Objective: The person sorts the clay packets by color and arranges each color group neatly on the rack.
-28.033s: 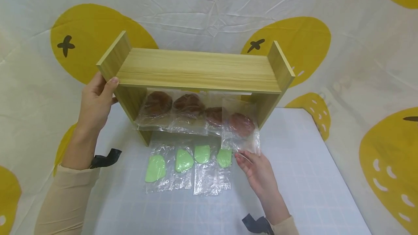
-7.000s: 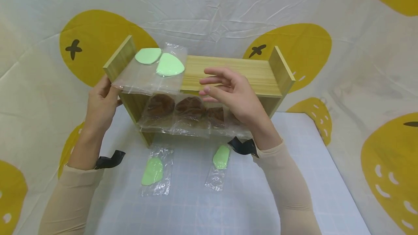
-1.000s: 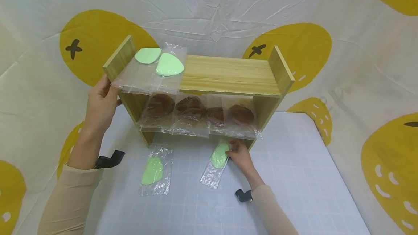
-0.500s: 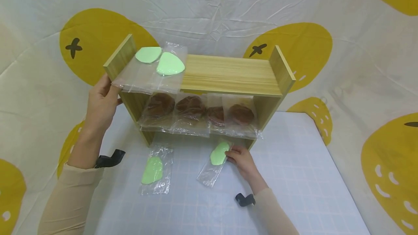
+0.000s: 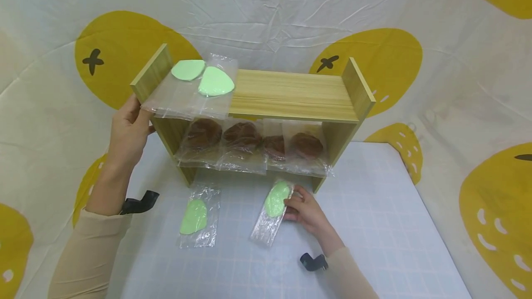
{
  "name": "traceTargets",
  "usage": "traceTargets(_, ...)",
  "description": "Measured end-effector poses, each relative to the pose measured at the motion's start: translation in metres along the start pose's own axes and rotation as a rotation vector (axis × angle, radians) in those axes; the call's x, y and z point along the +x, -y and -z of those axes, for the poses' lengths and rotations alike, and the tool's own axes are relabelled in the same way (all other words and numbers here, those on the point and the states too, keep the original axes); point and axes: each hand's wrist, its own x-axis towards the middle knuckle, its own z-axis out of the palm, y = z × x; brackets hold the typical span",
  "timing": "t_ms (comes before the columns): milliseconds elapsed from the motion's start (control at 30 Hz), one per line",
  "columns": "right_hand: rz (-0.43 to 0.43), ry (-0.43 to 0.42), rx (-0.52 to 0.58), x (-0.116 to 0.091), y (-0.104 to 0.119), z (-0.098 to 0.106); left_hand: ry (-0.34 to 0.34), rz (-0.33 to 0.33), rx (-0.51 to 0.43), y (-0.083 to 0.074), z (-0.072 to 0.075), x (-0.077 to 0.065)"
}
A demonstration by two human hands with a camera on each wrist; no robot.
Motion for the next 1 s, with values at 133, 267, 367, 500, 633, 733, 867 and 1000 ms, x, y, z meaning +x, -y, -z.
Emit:
traceTargets(133, 0.022, 0.054, -0.037, -0.010, 0.009, -0.006, 0.000, 0.002, 0.006, 0.000, 0.000, 0.000)
traceTargets(267, 0.050, 0.101, -0.079, -0.021, 0.022, -0.014, 0.001, 0.001, -0.018, 0.001, 0.000, 0.000)
traceTargets(367, 0.067, 0.123, -0.122, -0.029, 0.032, -0.020, 0.003, -0.009, -0.054, 0.002, 0.000, 0.000)
traceTargets(500, 0.079, 0.141, -0.165, -0.040, 0.043, -0.027, 0.006, -0.013, -0.074, 0.003, 0.000, 0.001)
traceTargets(633, 0.113, 0.199, -0.175, -0.049, 0.054, -0.032, 0.008, -0.010, -0.064, 0.003, 0.000, 0.001)
traceTargets(733, 0.153, 0.257, -0.170, -0.055, 0.064, -0.035, 0.006, -0.007, -0.057, 0.003, 0.001, 0.001)
traceTargets(867, 0.208, 0.316, -0.168, -0.064, 0.078, -0.039, 0.002, -0.004, -0.056, 0.003, 0.001, 0.001)
traceTargets(1000, 0.261, 0.351, -0.193, -0.070, 0.091, -0.041, 0.004, -0.006, -0.061, 0.003, 0.000, 0.001)
